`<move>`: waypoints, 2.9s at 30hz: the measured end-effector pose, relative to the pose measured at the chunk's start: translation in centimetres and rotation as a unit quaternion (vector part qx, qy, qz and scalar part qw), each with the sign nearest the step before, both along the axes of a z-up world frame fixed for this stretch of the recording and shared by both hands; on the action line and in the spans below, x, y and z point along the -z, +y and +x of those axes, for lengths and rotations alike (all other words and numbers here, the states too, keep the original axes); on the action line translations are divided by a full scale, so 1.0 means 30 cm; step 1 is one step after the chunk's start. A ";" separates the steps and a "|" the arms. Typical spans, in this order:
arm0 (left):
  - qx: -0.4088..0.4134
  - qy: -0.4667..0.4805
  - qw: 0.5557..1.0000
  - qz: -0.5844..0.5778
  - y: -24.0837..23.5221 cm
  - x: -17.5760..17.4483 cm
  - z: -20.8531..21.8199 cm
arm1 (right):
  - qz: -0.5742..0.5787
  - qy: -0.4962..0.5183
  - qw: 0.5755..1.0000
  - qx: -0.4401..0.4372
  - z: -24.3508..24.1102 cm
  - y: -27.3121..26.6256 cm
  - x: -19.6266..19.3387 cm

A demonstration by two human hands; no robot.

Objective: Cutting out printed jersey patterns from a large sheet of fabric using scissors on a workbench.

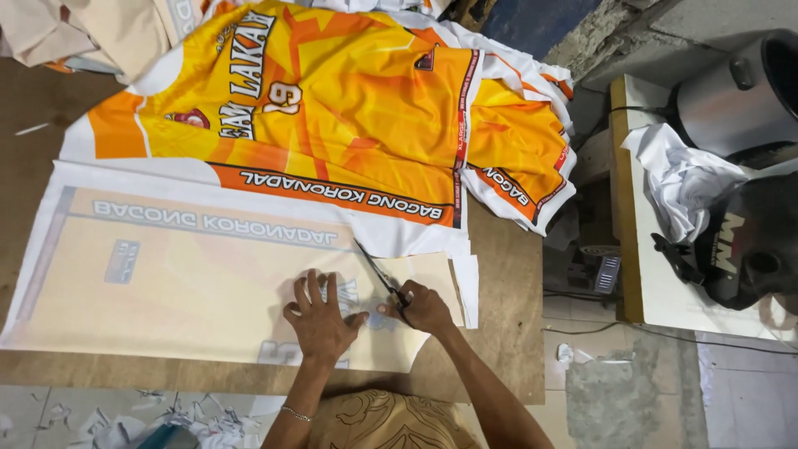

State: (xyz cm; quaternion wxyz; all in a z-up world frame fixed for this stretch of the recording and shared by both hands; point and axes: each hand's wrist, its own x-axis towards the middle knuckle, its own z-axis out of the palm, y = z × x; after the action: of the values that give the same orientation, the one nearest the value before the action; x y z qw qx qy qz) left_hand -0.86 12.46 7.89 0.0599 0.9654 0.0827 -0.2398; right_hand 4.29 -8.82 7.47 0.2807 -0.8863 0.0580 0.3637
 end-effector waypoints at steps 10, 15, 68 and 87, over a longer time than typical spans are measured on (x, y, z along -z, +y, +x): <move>0.006 -0.122 0.992 0.041 0.003 0.095 -0.016 | -0.012 0.004 0.995 0.095 0.001 0.188 -0.054; 0.011 -0.094 0.994 0.051 0.000 0.099 -0.015 | 0.121 -0.008 0.977 0.178 -0.028 0.245 -0.145; 0.080 -0.070 0.992 0.073 0.020 0.112 -0.010 | 0.111 0.170 0.949 -0.242 0.665 0.016 -0.103; -0.192 -0.266 0.935 0.135 0.552 -0.035 0.023 | 0.082 0.157 0.952 -0.249 0.690 0.167 0.057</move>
State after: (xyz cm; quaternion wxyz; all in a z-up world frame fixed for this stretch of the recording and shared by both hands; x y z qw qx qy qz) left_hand -0.16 29.02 8.94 -0.0063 0.9587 0.2788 0.0556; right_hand 24.99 -3.82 5.76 0.2400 -0.7786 -0.1513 0.5597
